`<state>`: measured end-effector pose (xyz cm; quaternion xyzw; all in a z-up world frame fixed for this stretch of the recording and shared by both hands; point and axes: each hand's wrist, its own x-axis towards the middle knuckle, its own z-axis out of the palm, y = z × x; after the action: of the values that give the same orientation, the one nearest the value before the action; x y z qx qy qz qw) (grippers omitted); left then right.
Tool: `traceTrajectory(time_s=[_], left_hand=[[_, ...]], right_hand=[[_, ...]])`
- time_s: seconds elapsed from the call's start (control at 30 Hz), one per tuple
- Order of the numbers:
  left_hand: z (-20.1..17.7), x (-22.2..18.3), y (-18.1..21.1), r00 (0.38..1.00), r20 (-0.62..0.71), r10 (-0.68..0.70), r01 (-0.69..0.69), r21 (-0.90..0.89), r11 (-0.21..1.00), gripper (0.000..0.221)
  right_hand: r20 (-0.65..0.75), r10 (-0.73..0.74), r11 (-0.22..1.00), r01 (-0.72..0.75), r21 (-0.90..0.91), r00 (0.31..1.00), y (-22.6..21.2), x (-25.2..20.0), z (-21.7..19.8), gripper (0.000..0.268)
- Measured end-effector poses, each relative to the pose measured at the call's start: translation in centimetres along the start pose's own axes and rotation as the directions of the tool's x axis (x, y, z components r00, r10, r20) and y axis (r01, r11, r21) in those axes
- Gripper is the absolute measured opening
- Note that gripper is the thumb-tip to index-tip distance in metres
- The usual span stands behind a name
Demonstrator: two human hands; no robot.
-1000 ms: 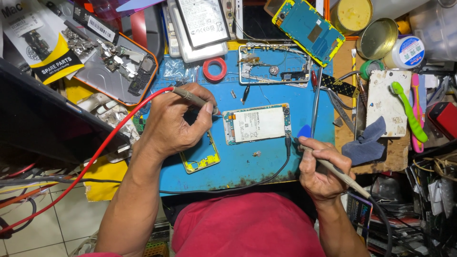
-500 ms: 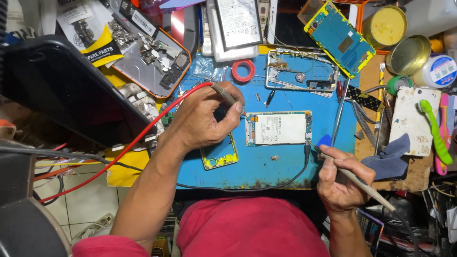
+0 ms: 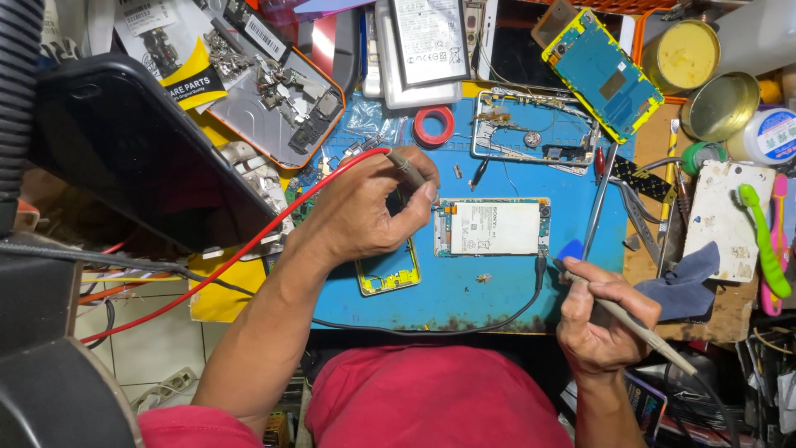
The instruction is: Repairing a smartphone motherboard using a soldering iron and a probe on a cluttered workbench.
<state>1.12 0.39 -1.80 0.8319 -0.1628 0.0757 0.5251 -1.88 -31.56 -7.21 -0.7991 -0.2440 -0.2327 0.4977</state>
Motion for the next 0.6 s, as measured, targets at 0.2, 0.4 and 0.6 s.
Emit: traceTrajectory(time_s=[0.2,0.4,0.6], left_hand=[[-0.07,0.09,0.14,0.999,-0.024,0.026,-0.025,0.003,1.0,0.02],[-0.05,0.06,0.15,0.998,-0.04,0.041,-0.04,0.017,0.999,0.019],[0.05,0.14,-0.03,0.999,-0.015,0.044,-0.044,-0.014,0.999,0.019]], right_hand=[[0.0,0.004,1.0,-0.004,0.005,1.0,0.12,-0.1,-0.06,0.018],[-0.005,0.01,1.0,-0.01,0.008,1.0,0.2,-0.16,-0.05,0.018],[-0.011,0.017,1.0,-0.016,0.012,1.0,0.11,-0.18,0.03,0.018]])
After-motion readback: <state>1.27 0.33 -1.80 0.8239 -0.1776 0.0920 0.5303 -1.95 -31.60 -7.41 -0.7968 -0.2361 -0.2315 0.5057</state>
